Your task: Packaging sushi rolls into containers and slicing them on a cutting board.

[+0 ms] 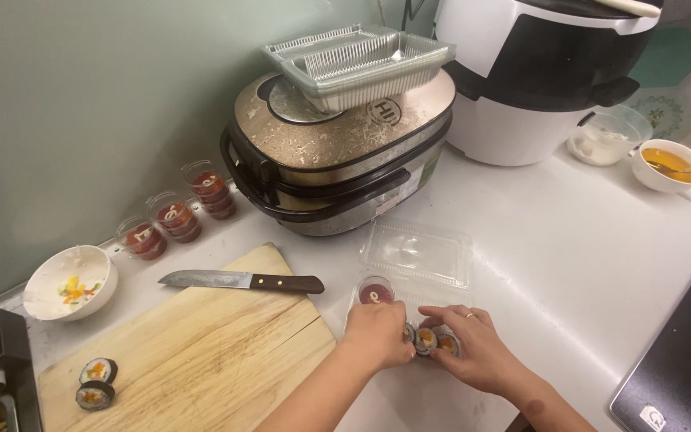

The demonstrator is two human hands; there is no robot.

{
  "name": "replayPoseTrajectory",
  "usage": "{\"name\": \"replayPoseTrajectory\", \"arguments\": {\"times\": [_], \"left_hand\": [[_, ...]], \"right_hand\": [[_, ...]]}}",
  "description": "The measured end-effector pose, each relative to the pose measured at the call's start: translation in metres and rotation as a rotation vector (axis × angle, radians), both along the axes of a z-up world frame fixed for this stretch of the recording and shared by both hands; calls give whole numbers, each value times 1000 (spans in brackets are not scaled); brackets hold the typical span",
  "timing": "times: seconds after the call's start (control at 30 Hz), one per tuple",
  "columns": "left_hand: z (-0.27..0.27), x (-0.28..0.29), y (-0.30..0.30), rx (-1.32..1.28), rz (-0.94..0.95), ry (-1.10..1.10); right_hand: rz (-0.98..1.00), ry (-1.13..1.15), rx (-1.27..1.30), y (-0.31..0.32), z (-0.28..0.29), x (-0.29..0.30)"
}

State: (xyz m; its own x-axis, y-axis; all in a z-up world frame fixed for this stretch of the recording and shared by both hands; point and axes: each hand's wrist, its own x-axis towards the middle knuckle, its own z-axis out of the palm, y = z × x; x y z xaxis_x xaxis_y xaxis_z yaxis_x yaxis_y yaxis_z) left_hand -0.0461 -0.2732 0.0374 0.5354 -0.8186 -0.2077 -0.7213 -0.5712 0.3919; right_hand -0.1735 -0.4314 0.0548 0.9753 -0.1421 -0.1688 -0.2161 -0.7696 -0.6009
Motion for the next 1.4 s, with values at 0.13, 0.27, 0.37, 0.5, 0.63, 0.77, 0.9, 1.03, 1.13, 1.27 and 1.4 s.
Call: {"name": "replayPoseTrajectory", "arguments": {"times": [0.13, 0.27, 0.37, 0.5, 0.63, 0.77, 0.9, 1.03, 1.13, 1.27, 1.4], "left_hand": [[-2, 3, 3, -105, 55, 44], [13, -2, 4, 27, -7, 29], [-1, -3, -5, 77, -11, -6], [-1, -1, -16, 220, -54, -9], [2, 4, -11, 157, -35, 10], [12, 5, -2, 115, -7, 66], [4, 3, -3, 108, -8, 74], [11, -1, 2, 47, -17, 71], [19, -3, 10, 4, 19, 107], [22, 12, 25, -308, 253, 141], [26, 30, 47, -299, 441, 94]], "right_hand": [[9, -13, -6, 0, 1, 1], [-3, 11, -12, 1, 3, 2], [-2, 6, -6, 0, 1, 1], [-4, 0, 3, 0, 1, 2], [-14, 25, 14, 0, 4, 2], [-6, -1, 9, 0, 1, 1], [4, -2, -9, 0, 2, 1], [3, 8, -4, -4, -4, 1], [4, -24, -3, -10, -15, 0], [-67, -190, 53, -26, -32, -3], [-372, -314, 53, -43, -46, 1]]}}
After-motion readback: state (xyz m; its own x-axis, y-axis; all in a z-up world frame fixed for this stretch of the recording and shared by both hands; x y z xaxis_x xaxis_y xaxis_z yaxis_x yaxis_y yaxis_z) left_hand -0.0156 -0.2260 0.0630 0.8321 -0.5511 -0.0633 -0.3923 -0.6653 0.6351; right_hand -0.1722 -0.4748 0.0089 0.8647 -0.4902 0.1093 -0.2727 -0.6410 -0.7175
